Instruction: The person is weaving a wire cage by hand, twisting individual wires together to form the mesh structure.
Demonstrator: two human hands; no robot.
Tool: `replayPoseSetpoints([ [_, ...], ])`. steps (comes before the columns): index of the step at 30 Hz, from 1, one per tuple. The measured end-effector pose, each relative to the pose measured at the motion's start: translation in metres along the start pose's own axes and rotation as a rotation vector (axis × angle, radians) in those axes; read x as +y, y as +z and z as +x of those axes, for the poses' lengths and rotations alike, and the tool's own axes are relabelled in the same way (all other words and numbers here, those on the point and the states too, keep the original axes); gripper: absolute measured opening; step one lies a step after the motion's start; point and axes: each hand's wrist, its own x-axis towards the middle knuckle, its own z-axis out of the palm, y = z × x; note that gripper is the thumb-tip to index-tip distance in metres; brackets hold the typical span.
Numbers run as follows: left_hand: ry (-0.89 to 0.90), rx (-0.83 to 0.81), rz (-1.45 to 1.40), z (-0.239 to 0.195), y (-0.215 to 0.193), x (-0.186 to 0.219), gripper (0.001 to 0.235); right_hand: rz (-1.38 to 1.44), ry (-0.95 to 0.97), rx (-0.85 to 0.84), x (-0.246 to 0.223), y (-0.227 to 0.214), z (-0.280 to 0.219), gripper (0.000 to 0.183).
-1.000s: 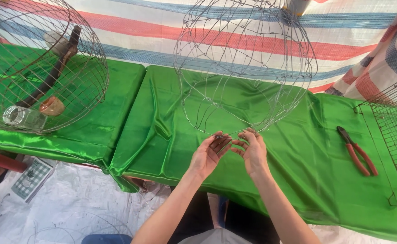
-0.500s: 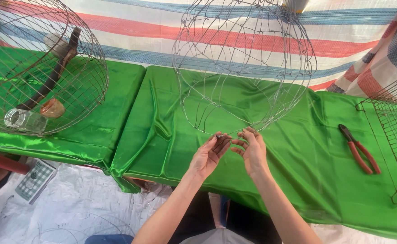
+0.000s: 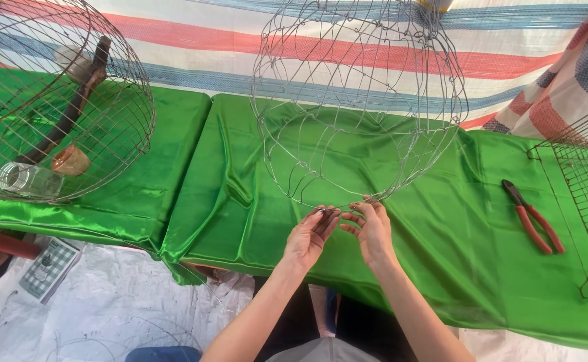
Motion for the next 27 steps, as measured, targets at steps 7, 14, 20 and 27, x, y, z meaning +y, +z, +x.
replayPoseSetpoints([
  [7,-0.008,0.041,0.009,0.0,-0.004,0.001,0.019,-0.014,-0.011,0.009,0.008,-0.003,0.003,0.033],
  [14,0.051,0.06,0.145,-0.007,0.001,0.002,0.016,-0.049,-0.016,0.027,0.01,-0.001,-0.002,0.045],
  [20,0.133,0.036,0.394,-0.002,-0.011,0.002,0.018,-0.048,-0.003,0.016,0.017,-0.005,0.001,0.052],
  [27,0.112,0.016,0.485,0.004,-0.019,0.009,0.018,-0.073,0.004,0.018,0.021,-0.011,0.001,0.053],
])
